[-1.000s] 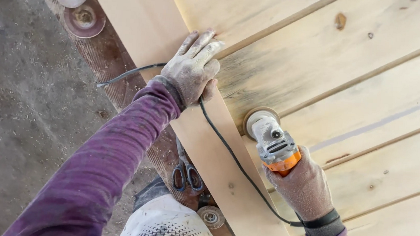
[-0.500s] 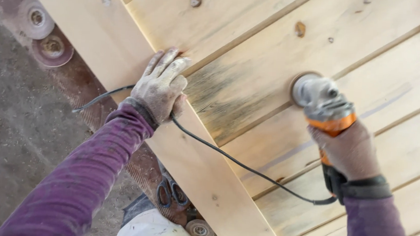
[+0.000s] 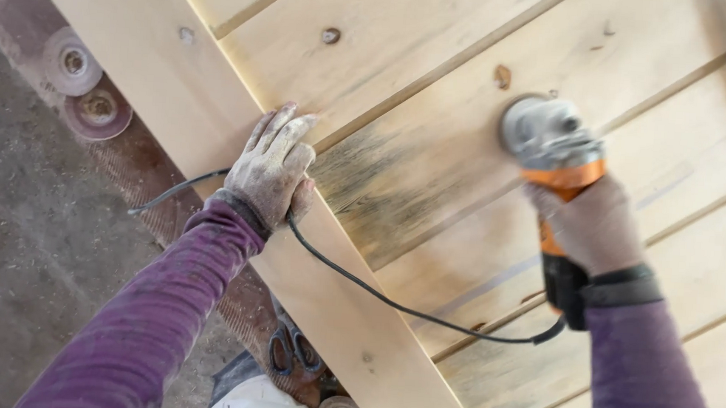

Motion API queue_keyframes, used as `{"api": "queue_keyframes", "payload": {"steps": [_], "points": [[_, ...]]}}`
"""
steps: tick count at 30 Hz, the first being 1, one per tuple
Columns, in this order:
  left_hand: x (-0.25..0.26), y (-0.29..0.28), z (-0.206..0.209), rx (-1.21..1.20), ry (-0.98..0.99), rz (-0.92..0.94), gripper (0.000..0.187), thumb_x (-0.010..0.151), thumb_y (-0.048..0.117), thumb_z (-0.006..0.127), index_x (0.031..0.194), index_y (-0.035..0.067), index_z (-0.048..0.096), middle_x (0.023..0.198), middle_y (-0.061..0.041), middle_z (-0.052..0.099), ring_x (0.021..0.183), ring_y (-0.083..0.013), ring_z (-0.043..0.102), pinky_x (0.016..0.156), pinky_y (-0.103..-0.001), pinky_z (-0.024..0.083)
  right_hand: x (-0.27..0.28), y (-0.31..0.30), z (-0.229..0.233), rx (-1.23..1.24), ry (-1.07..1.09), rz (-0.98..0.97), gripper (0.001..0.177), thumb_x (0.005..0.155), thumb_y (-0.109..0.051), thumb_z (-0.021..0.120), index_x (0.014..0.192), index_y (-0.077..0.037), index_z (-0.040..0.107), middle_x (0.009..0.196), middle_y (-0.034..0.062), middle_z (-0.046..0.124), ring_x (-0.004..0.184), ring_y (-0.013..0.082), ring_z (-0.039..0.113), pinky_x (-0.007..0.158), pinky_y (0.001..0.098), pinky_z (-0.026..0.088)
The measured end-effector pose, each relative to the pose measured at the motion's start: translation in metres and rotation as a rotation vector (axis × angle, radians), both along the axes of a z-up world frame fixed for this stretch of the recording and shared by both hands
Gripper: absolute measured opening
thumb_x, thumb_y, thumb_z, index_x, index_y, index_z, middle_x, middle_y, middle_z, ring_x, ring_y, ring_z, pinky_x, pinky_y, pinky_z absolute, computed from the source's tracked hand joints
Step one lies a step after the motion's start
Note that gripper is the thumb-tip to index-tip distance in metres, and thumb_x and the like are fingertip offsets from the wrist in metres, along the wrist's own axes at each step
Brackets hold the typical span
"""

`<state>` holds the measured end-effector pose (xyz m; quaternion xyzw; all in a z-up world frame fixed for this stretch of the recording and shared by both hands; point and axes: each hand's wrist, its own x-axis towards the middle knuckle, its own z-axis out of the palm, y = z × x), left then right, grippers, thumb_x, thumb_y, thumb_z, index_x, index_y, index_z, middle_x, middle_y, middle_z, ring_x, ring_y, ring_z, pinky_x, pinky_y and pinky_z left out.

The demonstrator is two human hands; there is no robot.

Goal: Sanding a wooden panel using an angle grinder with a sanding disc.

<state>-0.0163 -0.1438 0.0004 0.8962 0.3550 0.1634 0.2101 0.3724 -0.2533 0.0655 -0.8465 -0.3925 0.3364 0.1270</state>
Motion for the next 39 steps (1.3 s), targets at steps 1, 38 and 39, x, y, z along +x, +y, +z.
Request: {"api": "queue_keyframes", "payload": {"steps": [1, 38, 39], "points": [[0.000, 0.000, 0.000, -0.005, -0.025, -0.004, 0.027, 0.074, 0.011, 0.065, 0.100, 0.002, 0.059, 0.144, -0.025, 0.054, 0.144, -0.0472, 0.043, 0.125, -0.057, 0.030, -0.018, -0.006, 0.001, 0.004, 0.015, 0.063, 0.035, 0.088, -0.021, 0.080, 0.116, -0.005, 0.068, 0.100, 0.0110, 0.075, 0.088, 0.0222, 0.073, 0.077, 0.0373, 0.060], [-0.002, 0.001, -0.001, -0.051, -0.114, 0.019, 0.041, 0.076, 0.008, 0.063, 0.114, -0.002, 0.053, 0.148, -0.029, 0.049, 0.146, -0.0502, 0.040, 0.126, -0.057, 0.028, 0.017, 0.037, -0.014, 0.063, -0.035, 0.077, 0.034, 0.090, -0.023, 0.082, 0.115, -0.002, 0.072, 0.098, 0.0147, 0.075, 0.087, 0.0245, 0.073, 0.074, 0.0386, 0.058], [-0.003, 0.001, -0.001, -0.050, -0.109, 0.027, 0.041, 0.076, 0.008, 0.063, 0.114, -0.002, 0.053, 0.148, -0.029, 0.049, 0.146, -0.0502, 0.040, 0.126, -0.057, 0.028, -0.005, 0.034, -0.010, 0.065, -0.029, 0.086, 0.034, 0.090, -0.023, 0.082, 0.115, -0.002, 0.072, 0.098, 0.0147, 0.075, 0.087, 0.0245, 0.073, 0.074, 0.0386, 0.058]]}}
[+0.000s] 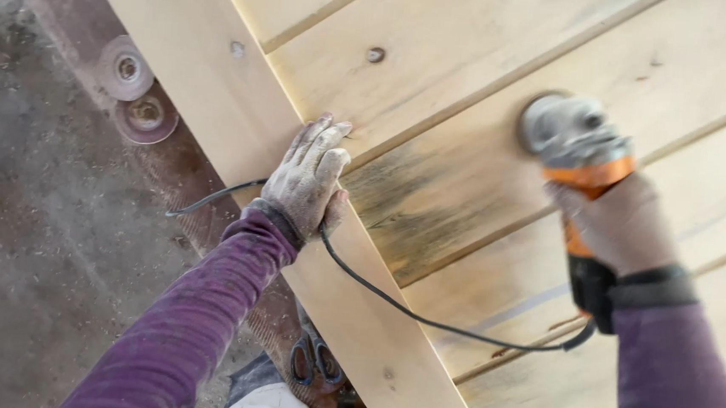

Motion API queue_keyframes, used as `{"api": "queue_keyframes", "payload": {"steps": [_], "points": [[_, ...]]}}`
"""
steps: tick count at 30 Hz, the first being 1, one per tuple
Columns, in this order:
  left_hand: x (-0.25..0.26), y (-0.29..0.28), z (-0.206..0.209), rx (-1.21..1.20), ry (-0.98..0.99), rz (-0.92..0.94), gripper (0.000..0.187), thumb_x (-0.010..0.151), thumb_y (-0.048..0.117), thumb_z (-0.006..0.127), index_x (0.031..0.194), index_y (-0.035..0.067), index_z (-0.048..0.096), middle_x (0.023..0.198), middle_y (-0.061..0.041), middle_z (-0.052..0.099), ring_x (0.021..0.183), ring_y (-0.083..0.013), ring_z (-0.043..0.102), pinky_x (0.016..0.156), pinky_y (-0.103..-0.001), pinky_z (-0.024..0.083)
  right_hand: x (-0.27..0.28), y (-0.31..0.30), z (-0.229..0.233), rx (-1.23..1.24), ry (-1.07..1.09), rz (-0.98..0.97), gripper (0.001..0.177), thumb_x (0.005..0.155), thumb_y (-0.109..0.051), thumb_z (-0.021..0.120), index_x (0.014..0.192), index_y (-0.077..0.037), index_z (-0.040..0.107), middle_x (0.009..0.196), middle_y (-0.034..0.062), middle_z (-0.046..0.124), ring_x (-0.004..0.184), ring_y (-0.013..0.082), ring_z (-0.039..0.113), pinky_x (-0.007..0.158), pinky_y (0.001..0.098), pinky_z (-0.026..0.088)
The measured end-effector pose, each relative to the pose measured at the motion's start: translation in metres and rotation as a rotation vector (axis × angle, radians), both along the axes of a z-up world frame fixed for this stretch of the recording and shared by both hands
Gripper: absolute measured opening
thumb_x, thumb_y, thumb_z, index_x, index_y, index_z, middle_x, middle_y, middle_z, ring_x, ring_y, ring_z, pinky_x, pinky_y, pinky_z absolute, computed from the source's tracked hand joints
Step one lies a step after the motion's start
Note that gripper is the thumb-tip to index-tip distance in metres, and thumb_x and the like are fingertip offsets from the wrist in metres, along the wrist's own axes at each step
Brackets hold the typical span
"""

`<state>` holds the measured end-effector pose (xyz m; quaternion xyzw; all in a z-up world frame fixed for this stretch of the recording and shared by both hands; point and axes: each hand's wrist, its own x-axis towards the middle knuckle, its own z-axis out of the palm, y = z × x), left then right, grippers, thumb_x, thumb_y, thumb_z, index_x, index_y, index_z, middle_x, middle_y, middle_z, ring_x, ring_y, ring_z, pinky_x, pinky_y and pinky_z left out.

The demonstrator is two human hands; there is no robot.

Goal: Sanding a wooden panel using an angle grinder with a sanding disc.

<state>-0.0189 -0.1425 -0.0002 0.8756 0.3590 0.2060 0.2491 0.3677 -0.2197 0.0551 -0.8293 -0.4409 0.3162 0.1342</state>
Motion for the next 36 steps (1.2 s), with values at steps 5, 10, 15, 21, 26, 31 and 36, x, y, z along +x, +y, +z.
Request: {"api": "queue_keyframes", "payload": {"steps": [5, 10, 15, 21, 26, 31, 36], "points": [[-0.001, 0.000, -0.001, -0.015, -0.037, 0.029, 0.045, 0.074, 0.006, 0.061, 0.118, -0.001, 0.050, 0.147, -0.029, 0.049, 0.146, -0.0505, 0.039, 0.126, -0.058, 0.029, -0.089, -0.021, 0.009, 0.104, 0.154, 0.285, 0.048, 0.079, -0.030, 0.080, 0.117, -0.003, 0.066, 0.096, 0.0142, 0.076, 0.083, 0.0242, 0.076, 0.072, 0.0358, 0.062], [-0.003, 0.000, -0.002, -0.017, -0.048, 0.021, 0.045, 0.075, 0.006, 0.061, 0.118, 0.000, 0.049, 0.149, -0.027, 0.049, 0.146, -0.0498, 0.040, 0.127, -0.057, 0.028, -0.136, -0.011, 0.034, -0.105, 0.104, 0.306, 0.047, 0.072, -0.032, 0.084, 0.097, -0.001, 0.060, 0.079, 0.0171, 0.074, 0.068, 0.0296, 0.076, 0.062, 0.0401, 0.062], [-0.002, 0.003, -0.001, -0.025, -0.033, 0.024, 0.045, 0.074, 0.006, 0.061, 0.116, 0.000, 0.048, 0.149, -0.028, 0.048, 0.146, -0.0503, 0.040, 0.126, -0.057, 0.029, -0.128, 0.008, 0.036, -0.214, -0.003, 0.485, 0.047, 0.075, -0.034, 0.086, 0.095, -0.003, 0.057, 0.071, 0.0185, 0.073, 0.065, 0.0347, 0.073, 0.062, 0.0449, 0.060], [0.001, 0.002, 0.001, -0.034, -0.007, 0.026, 0.045, 0.073, 0.008, 0.062, 0.116, 0.000, 0.049, 0.147, -0.028, 0.049, 0.144, -0.0507, 0.041, 0.126, -0.057, 0.028, -0.060, 0.028, 0.024, -0.129, 0.005, 0.370, 0.044, 0.074, -0.028, 0.085, 0.101, -0.002, 0.063, 0.080, 0.0134, 0.075, 0.067, 0.0259, 0.077, 0.065, 0.0382, 0.065], [-0.001, 0.001, -0.002, -0.018, 0.010, 0.015, 0.044, 0.077, 0.009, 0.062, 0.118, -0.001, 0.050, 0.147, -0.029, 0.049, 0.144, -0.0503, 0.042, 0.126, -0.058, 0.028, 0.007, 0.037, 0.002, -0.121, -0.049, 0.315, 0.042, 0.079, -0.024, 0.085, 0.114, -0.006, 0.069, 0.091, 0.0115, 0.077, 0.079, 0.0240, 0.075, 0.074, 0.0395, 0.062], [0.001, 0.000, -0.001, -0.024, 0.001, 0.009, 0.043, 0.076, 0.009, 0.061, 0.116, -0.001, 0.050, 0.146, -0.029, 0.050, 0.144, -0.0506, 0.042, 0.126, -0.058, 0.028, 0.060, 0.049, -0.006, -0.141, -0.178, 0.191, 0.041, 0.084, -0.027, 0.088, 0.112, -0.002, 0.071, 0.093, 0.0151, 0.075, 0.080, 0.0282, 0.073, 0.073, 0.0430, 0.060], [0.002, 0.001, 0.001, -0.010, 0.030, 0.017, 0.044, 0.074, 0.009, 0.061, 0.115, -0.003, 0.051, 0.148, -0.030, 0.050, 0.144, -0.0514, 0.042, 0.126, -0.059, 0.028, 0.091, 0.054, -0.001, 0.087, -0.172, 0.182, 0.032, 0.097, -0.023, 0.085, 0.118, -0.001, 0.073, 0.103, 0.0144, 0.074, 0.090, 0.0266, 0.074, 0.074, 0.0420, 0.059]]}}
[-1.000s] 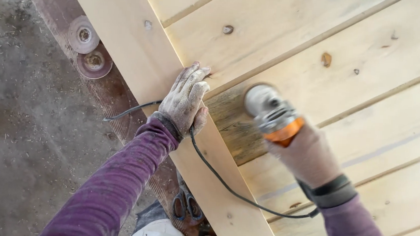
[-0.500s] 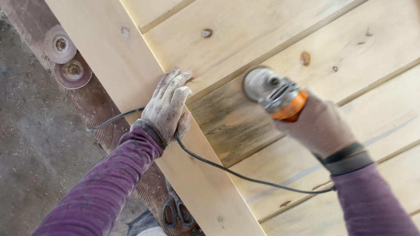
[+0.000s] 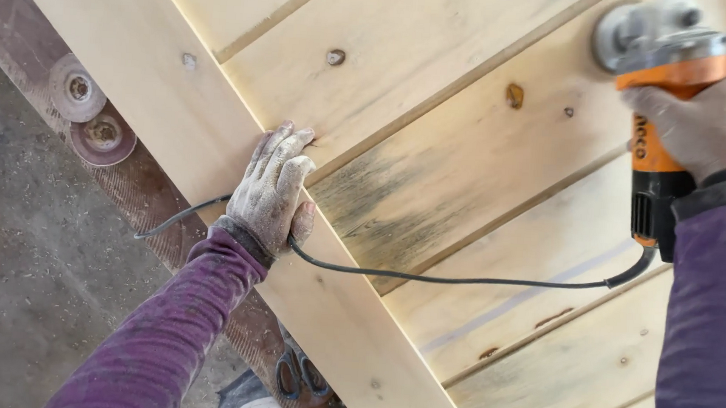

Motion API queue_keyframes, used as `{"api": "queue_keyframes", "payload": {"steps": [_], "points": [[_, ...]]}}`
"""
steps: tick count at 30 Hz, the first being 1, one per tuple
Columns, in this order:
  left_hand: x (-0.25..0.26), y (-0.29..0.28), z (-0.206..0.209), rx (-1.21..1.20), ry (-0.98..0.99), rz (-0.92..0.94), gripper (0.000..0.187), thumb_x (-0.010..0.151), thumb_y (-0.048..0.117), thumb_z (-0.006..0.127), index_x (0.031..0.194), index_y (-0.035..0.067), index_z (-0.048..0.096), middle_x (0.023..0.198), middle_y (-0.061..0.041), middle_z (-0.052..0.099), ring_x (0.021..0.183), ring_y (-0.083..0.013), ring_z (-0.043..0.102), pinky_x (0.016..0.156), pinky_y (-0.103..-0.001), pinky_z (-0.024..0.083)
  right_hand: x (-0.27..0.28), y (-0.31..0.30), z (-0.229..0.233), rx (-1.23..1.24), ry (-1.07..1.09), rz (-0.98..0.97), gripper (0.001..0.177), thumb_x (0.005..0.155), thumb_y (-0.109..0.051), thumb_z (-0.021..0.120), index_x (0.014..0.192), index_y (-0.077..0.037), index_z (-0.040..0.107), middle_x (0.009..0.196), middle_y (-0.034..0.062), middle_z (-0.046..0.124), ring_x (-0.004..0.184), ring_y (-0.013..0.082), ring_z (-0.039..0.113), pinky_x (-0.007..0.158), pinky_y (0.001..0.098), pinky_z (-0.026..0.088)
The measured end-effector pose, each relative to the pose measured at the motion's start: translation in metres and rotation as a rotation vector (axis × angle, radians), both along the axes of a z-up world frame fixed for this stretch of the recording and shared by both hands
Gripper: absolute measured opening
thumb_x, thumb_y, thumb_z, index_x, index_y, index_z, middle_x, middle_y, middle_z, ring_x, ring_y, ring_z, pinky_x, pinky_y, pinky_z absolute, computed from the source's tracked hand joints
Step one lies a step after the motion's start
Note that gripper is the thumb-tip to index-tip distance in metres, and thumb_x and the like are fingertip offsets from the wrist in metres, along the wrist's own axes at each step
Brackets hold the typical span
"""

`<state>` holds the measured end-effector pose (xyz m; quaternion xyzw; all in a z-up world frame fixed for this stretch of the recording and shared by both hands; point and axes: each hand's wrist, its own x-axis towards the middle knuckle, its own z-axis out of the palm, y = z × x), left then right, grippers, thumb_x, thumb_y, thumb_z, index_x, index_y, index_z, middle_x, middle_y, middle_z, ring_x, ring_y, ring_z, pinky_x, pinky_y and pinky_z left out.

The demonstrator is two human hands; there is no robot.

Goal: Sanding a wooden panel using an angle grinder with a sanding disc.

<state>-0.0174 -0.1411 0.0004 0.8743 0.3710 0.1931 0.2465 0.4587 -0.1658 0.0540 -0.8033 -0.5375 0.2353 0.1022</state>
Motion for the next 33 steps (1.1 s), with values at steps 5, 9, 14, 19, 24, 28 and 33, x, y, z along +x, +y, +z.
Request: {"api": "queue_keyframes", "payload": {"steps": [5, 9, 14, 19, 24, 28, 33], "points": [[0.001, 0.001, 0.004, -0.027, -0.027, 0.000, 0.043, 0.074, 0.009, 0.061, 0.116, -0.002, 0.052, 0.145, -0.029, 0.051, 0.143, -0.0512, 0.043, 0.125, -0.058, 0.029, -0.005, 0.004, 0.008, 0.123, 0.352, -0.455, 0.028, 0.093, -0.017, 0.076, 0.117, -0.006, 0.068, 0.098, 0.0072, 0.072, 0.080, 0.0237, 0.072, 0.068, 0.0395, 0.061], [0.001, 0.000, 0.003, -0.015, -0.026, 0.004, 0.043, 0.075, 0.009, 0.062, 0.115, -0.002, 0.052, 0.146, -0.029, 0.051, 0.142, -0.0507, 0.043, 0.125, -0.058, 0.029, -0.030, -0.013, -0.002, -0.005, 0.240, -0.304, 0.029, 0.097, -0.018, 0.077, 0.122, -0.005, 0.070, 0.106, 0.0090, 0.073, 0.090, 0.0215, 0.072, 0.079, 0.0398, 0.061], [0.002, -0.001, 0.007, -0.005, -0.023, 0.018, 0.042, 0.075, 0.006, 0.060, 0.115, -0.001, 0.051, 0.147, -0.029, 0.050, 0.144, -0.0502, 0.043, 0.126, -0.056, 0.030, -0.102, -0.035, 0.007, -0.084, 0.237, -0.171, 0.037, 0.086, -0.023, 0.081, 0.116, -0.005, 0.069, 0.099, 0.0112, 0.075, 0.087, 0.0226, 0.073, 0.079, 0.0386, 0.059], [0.003, 0.000, 0.005, 0.004, -0.023, 0.015, 0.040, 0.074, 0.004, 0.058, 0.114, -0.001, 0.050, 0.146, -0.028, 0.051, 0.143, -0.0507, 0.044, 0.126, -0.057, 0.030, -0.160, -0.051, 0.022, -0.154, 0.304, -0.156, 0.040, 0.079, -0.024, 0.081, 0.111, -0.005, 0.067, 0.091, 0.0117, 0.076, 0.082, 0.0241, 0.075, 0.077, 0.0373, 0.061], [0.002, -0.001, 0.004, 0.011, -0.052, 0.014, 0.042, 0.074, 0.005, 0.060, 0.115, -0.002, 0.050, 0.145, -0.029, 0.051, 0.141, -0.0516, 0.044, 0.125, -0.057, 0.031, -0.197, -0.070, 0.037, -0.302, 0.280, -0.051, 0.042, 0.079, -0.028, 0.081, 0.106, -0.002, 0.063, 0.085, 0.0117, 0.076, 0.071, 0.0239, 0.076, 0.067, 0.0374, 0.064], [0.002, 0.001, 0.002, 0.005, -0.032, 0.005, 0.043, 0.074, 0.006, 0.061, 0.114, -0.002, 0.050, 0.145, -0.028, 0.052, 0.142, -0.0509, 0.044, 0.125, -0.057, 0.031, -0.181, -0.088, 0.034, -0.390, 0.219, 0.058, 0.043, 0.079, -0.031, 0.082, 0.107, -0.004, 0.064, 0.083, 0.0126, 0.078, 0.069, 0.0246, 0.075, 0.067, 0.0370, 0.064], [0.002, -0.003, 0.002, 0.012, 0.017, 0.008, 0.043, 0.075, 0.009, 0.062, 0.116, -0.001, 0.052, 0.146, -0.027, 0.052, 0.143, -0.0505, 0.043, 0.125, -0.057, 0.030, -0.098, -0.091, 0.014, -0.179, 0.285, -0.085, 0.041, 0.077, -0.024, 0.081, 0.114, -0.008, 0.070, 0.096, 0.0108, 0.078, 0.084, 0.0211, 0.075, 0.076, 0.0358, 0.061]]}}
